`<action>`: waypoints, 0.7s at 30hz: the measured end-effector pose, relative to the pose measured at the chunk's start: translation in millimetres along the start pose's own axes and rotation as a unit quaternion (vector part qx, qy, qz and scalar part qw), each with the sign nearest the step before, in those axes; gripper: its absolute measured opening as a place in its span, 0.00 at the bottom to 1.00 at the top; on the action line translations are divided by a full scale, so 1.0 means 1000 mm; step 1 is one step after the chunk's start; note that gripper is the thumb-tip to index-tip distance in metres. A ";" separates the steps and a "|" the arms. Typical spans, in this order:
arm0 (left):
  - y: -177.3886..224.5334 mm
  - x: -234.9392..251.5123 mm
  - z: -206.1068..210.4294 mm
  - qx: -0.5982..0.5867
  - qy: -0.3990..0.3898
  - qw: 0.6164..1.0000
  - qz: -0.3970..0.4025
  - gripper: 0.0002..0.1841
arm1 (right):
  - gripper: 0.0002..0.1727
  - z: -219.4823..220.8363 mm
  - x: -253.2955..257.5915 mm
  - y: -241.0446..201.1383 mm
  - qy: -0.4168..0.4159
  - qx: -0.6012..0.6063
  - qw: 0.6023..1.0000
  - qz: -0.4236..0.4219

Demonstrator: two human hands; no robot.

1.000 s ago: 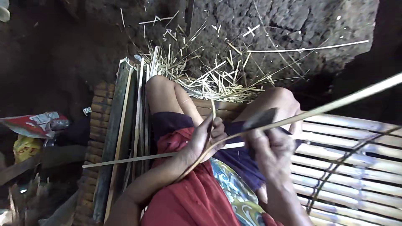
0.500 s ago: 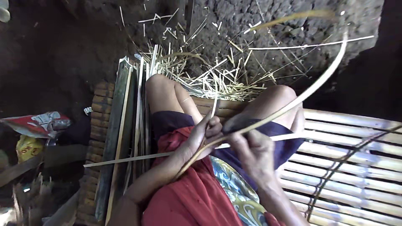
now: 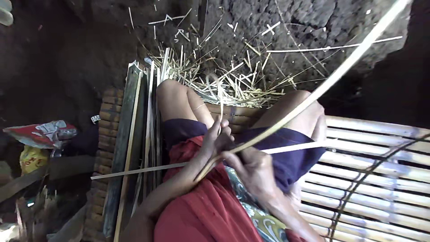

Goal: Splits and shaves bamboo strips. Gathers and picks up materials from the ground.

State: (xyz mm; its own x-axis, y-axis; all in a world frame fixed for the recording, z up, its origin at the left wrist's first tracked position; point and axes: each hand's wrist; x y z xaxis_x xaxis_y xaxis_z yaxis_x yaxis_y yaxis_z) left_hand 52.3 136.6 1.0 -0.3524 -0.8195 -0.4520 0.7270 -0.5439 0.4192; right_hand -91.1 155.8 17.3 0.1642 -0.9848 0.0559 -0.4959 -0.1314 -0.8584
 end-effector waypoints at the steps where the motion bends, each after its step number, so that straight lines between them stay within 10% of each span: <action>1: -0.006 0.013 -0.005 -0.044 0.007 0.999 0.027 0.17 | 0.26 0.007 -0.004 0.001 -0.005 -0.014 1.000 -0.015; 5: -0.014 0.048 -0.014 -0.089 0.185 0.979 0.006 0.23 | 0.29 -0.007 -0.010 -0.007 0.001 -0.049 0.996 -0.076; 9: -0.012 0.022 -0.010 0.005 0.125 0.989 -0.084 0.22 | 0.25 -0.018 0.010 -0.001 0.040 -0.115 0.991 -0.057; 14: 0.002 0.039 -0.011 0.226 -0.011 0.973 -0.049 0.18 | 0.24 -0.043 0.026 0.010 -0.236 0.098 0.963 0.090; 19: 0.013 0.059 -0.008 0.614 -0.046 0.787 0.024 0.20 | 0.23 -0.070 0.015 0.029 -0.311 0.094 0.934 0.152; 21: 0.012 0.062 -0.012 0.633 -0.068 0.771 -0.008 0.21 | 0.22 -0.078 0.008 0.038 -0.288 0.104 0.935 0.178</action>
State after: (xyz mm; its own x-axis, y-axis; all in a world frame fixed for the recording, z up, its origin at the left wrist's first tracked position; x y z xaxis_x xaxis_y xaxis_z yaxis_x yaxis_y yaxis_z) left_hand 46.3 81.3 -31.1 -0.4758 -0.7756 -0.4149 -0.4068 -0.2241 0.8856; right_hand -175.0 133.8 25.0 0.4830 -0.7294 -0.4844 -0.4393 0.2767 -0.8547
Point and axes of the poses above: each hand's wrist, its own x-axis towards the middle knuckle, its own z-axis out of the palm, y = z × x, and after that the axes turned 4 degrees about y, right-handed
